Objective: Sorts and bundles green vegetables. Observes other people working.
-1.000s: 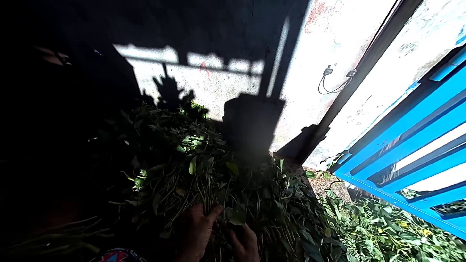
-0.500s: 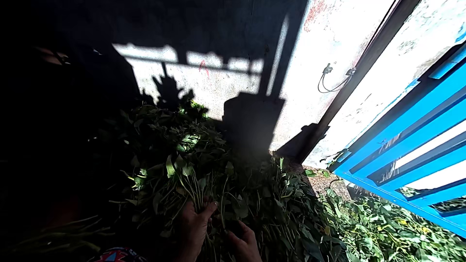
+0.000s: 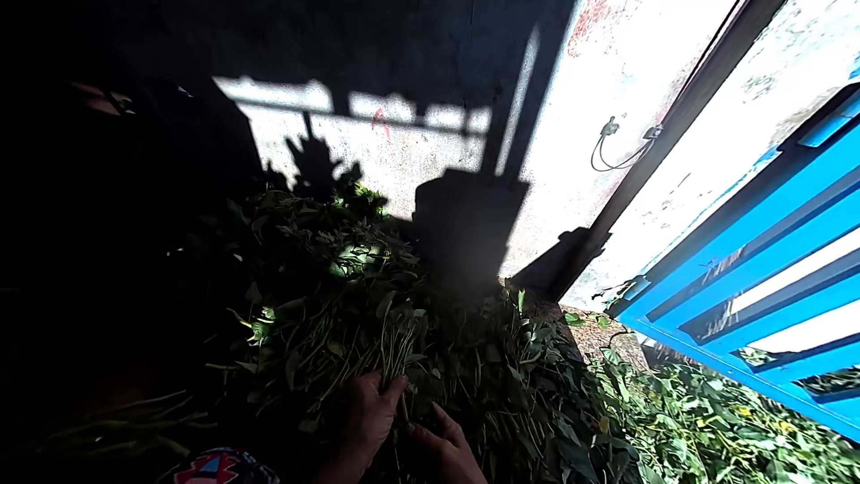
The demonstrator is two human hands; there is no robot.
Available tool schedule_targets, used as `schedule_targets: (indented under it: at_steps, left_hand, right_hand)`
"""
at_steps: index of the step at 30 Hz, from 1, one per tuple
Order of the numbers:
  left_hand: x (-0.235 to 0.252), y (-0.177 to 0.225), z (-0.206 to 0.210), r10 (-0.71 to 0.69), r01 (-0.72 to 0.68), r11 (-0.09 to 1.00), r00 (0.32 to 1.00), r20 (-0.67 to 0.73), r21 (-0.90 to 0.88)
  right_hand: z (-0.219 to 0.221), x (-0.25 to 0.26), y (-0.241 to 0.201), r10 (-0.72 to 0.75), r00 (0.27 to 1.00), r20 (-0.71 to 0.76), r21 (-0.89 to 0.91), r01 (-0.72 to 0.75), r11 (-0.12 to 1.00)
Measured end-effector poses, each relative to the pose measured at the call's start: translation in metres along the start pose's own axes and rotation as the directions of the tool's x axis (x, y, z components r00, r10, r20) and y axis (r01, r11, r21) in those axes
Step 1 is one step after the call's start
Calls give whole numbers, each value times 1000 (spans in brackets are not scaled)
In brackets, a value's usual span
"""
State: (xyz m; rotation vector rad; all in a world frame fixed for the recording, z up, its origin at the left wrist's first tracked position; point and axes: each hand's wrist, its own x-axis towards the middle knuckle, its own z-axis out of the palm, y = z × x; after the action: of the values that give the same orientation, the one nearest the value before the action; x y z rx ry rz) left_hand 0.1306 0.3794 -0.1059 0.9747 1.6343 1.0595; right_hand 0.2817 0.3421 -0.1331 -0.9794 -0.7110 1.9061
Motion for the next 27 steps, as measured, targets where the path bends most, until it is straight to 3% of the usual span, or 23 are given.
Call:
schedule_targets:
  at_steps: [6, 8, 10, 12, 13, 14, 15, 17, 19, 20, 21, 22, 24, 27]
  left_hand:
    - [-2, 2, 5, 67, -73, 996, 991, -119, -51]
    - [1, 3, 2, 136, -148, 988, 964, -229, -37]
    - [7, 9, -8, 184, -213, 976, 916, -358, -43]
    - [12, 17, -21, 164, -226, 969, 888, -429, -97]
    - [13, 21, -25, 147, -220, 969, 882, -448, -116]
    - [12, 24, -28, 140, -221, 967, 879, -456, -130]
    - [10, 24, -29, 144, -231, 963, 877, -458, -140]
    - [7, 26, -28, 173, -253, 957, 890, -422, -143]
    - [2, 26, -25, 181, -240, 958, 930, -318, -155]
    - [-1, 25, -23, 183, -228, 961, 950, -251, -160]
    - [-3, 23, -20, 185, -214, 964, 966, -180, -157]
    - [-5, 21, -17, 182, -198, 968, 977, -108, -153]
    - [-9, 20, -13, 177, -172, 973, 984, 19, -154]
    - [-13, 19, -11, 171, -154, 978, 978, 116, -142]
  right_hand:
    - [8, -1, 11, -255, 964, -79, -40, 253, 967]
    - [8, -6, 16, -368, 930, -15, -224, 356, 907]
    - [-6, -7, 28, -454, 872, 186, -566, 472, 676]
    - [-21, -11, 28, -302, 889, 344, -851, 431, 300]
    - [-29, -14, 22, -108, 940, 324, -933, 336, 127]
    - [-35, -14, 14, 116, 971, 207, -978, 208, 2]
    - [-41, -13, 5, 284, 958, 39, -992, 72, -106]
    - [-48, -5, -20, 329, 923, -200, -969, -136, -209]
    - [-45, -3, -52, 113, 984, -140, -984, -126, -127]
    - [-39, -3, -64, -107, 994, -34, -998, -40, -57]
    - [-32, -1, -70, -360, 928, 100, -995, 100, -18]
    - [-24, 4, -74, -538, 815, 215, -970, 242, -21]
    - [-7, 15, -80, -663, 656, 362, -910, 402, -99]
    - [1, 28, -76, -685, 564, 462, -879, 393, -270]
